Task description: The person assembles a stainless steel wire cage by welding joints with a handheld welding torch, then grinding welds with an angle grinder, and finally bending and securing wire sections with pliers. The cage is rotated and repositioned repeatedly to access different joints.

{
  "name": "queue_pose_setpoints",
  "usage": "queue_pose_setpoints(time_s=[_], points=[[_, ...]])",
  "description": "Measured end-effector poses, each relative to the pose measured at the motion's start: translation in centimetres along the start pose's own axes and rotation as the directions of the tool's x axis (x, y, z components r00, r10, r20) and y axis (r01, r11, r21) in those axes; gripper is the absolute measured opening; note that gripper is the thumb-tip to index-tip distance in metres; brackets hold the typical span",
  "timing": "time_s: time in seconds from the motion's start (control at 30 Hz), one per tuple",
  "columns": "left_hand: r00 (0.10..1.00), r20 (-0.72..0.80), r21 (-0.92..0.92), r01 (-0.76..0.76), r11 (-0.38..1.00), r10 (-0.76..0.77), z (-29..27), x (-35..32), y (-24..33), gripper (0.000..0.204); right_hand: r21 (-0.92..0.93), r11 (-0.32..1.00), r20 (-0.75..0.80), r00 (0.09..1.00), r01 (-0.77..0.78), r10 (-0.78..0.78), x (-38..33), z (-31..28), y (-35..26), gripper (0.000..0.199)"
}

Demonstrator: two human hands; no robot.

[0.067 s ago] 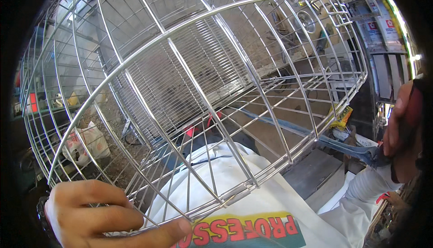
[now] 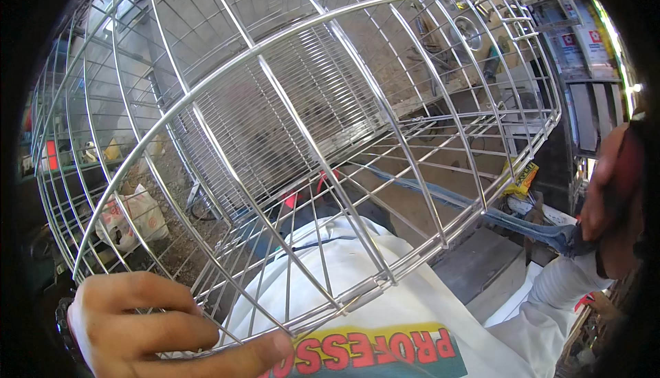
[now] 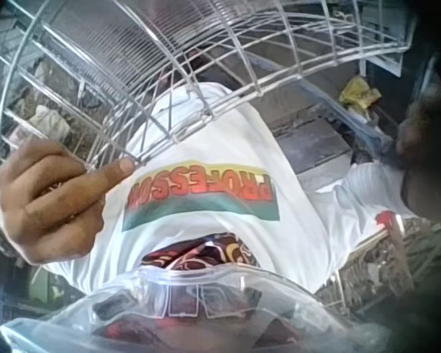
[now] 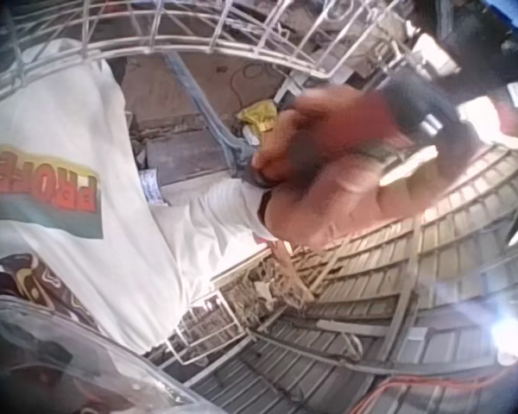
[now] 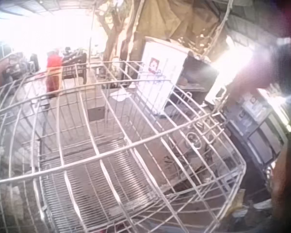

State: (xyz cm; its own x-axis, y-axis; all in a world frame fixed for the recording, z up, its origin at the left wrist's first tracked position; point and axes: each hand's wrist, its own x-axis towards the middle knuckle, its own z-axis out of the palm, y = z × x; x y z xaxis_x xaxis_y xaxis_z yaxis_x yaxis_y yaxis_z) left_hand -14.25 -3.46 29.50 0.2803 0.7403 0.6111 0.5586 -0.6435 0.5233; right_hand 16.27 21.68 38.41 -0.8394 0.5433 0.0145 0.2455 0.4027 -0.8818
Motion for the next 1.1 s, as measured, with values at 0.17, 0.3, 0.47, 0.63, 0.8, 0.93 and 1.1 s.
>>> queue_pose_setpoints(time_s=[0.17, 0.3, 0.47, 0.63, 0.8, 0.93, 1.1], points=[[0.997, -0.057, 0.053, -0.041, 0.998, 0.044, 1.1, -0.1, -0.4, 0.028, -0.044, 0.895, 0.304, 0.847, -0.445, 0.436, -0.1, 1.7, -2.2, 0.071], [0.859, 0.502, 0.159, 0.020, 0.987, -0.098, -3.7, 1.9, 0.5, 0.028, 0.011, 0.968, 0.540, 0.816, -0.251, 0.205, 1.0, 2.1, -0.4, 0.069], [0.885, 0.462, 0.122, 0.005, 0.993, -0.061, -3.8, 1.6, -1.1, 0.030, 0.053, 0.934, 0.472, 0.834, -0.352, 0.287, 1.7, 2.8, -0.2, 0.068], [0.887, 0.462, 0.059, -0.063, 0.996, 0.029, -4.1, 1.7, -3.4, 0.033, 0.105, 0.915, 0.350, 0.876, -0.390, 0.333, 2.4, 3.8, -0.4, 0.064], [0.905, 0.424, 0.051, -0.046, 0.998, 0.020, -3.8, 1.2, -3.2, 0.036, 0.071, 0.952, 0.386, 0.888, -0.298, 0.249, 3.0, 3.4, 0.1, 0.062], [0.914, 0.406, 0.024, -0.022, 0.999, 0.011, -3.9, 0.9, -3.0, 0.037, 0.003, 0.984, 0.443, 0.882, -0.178, 0.159, 3.4, 3.1, -0.2, 0.061], [0.904, 0.425, 0.011, -0.045, 0.999, 0.036, -3.2, 1.4, -2.7, 0.037, -0.100, 0.987, 0.511, 0.845, -0.124, 0.158, 1.6, 2.5, -1.7, 0.061]])
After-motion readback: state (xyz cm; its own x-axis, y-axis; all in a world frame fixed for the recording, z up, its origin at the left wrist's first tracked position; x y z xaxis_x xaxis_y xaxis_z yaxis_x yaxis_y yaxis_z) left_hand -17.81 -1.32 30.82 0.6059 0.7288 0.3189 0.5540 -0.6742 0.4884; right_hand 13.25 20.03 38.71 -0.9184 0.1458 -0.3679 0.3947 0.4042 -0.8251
